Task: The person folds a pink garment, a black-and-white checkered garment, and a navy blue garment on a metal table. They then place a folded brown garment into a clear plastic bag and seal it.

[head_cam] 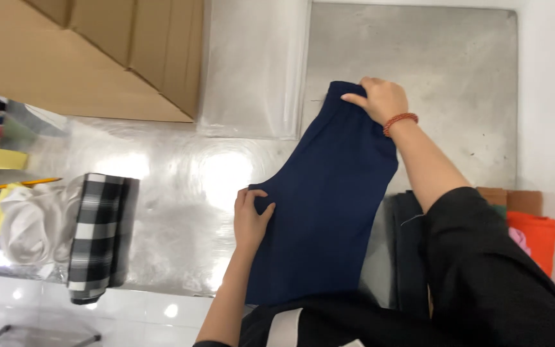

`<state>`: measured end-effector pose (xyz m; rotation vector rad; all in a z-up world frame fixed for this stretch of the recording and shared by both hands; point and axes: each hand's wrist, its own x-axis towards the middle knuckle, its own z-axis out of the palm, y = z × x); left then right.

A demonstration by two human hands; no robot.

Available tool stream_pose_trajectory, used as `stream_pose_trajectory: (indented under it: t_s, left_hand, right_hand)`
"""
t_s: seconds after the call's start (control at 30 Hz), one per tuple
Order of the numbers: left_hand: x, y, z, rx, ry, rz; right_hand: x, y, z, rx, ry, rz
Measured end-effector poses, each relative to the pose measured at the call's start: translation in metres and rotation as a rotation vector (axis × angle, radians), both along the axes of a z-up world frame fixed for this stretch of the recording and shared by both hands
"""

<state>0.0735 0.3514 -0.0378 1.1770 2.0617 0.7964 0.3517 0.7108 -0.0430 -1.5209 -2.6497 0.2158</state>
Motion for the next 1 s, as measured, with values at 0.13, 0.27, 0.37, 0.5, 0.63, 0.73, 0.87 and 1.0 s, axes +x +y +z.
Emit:
stream_pose_trajectory:
  t_s: [0.13,0.27,0.37,0.5,0.63,0.73,0.87,1.0]
  left_hand:
    - [0.008,0.001,0.003,-0.122,0.04,0.066]
    - [0.026,0.011,0.035,-0.152,0.16,0.089]
    - [0.04,0.003,0.033,-0.114,0.347,0.055]
    - [0.049,-0.007,0.025,0.096,0.48,-0.141]
    - [0.06,-0.019,0.018,0.249,0.602,-0.303]
    - [0.07,-0.026,0.029,0.386,0.535,-0.335]
    - [0.074,-0.05,0.0,0.211,0.509,-0.477]
    - [0.066,-0.05,-0.012,0.295,0.593,-0.515]
  right_hand:
    - [-0.005,-0.001,-0.048,0.164,0.051,0.019]
    - [0.002,-0.001,-0.053,0.312,0.092,0.108]
    - [0.001,-0.007,-0.059,0.43,0.056,0.097]
    - [-0.004,-0.012,-0.048,0.682,0.032,0.132]
    - [-0.003,-0.019,-0.03,0.659,0.039,0.178]
    - [0.004,-0.028,-0.015,0.683,0.009,0.212]
    - [0.008,-0.051,0.017,0.565,0.111,0.267]
    - [0.016,-0.048,0.018,0.244,0.129,0.189]
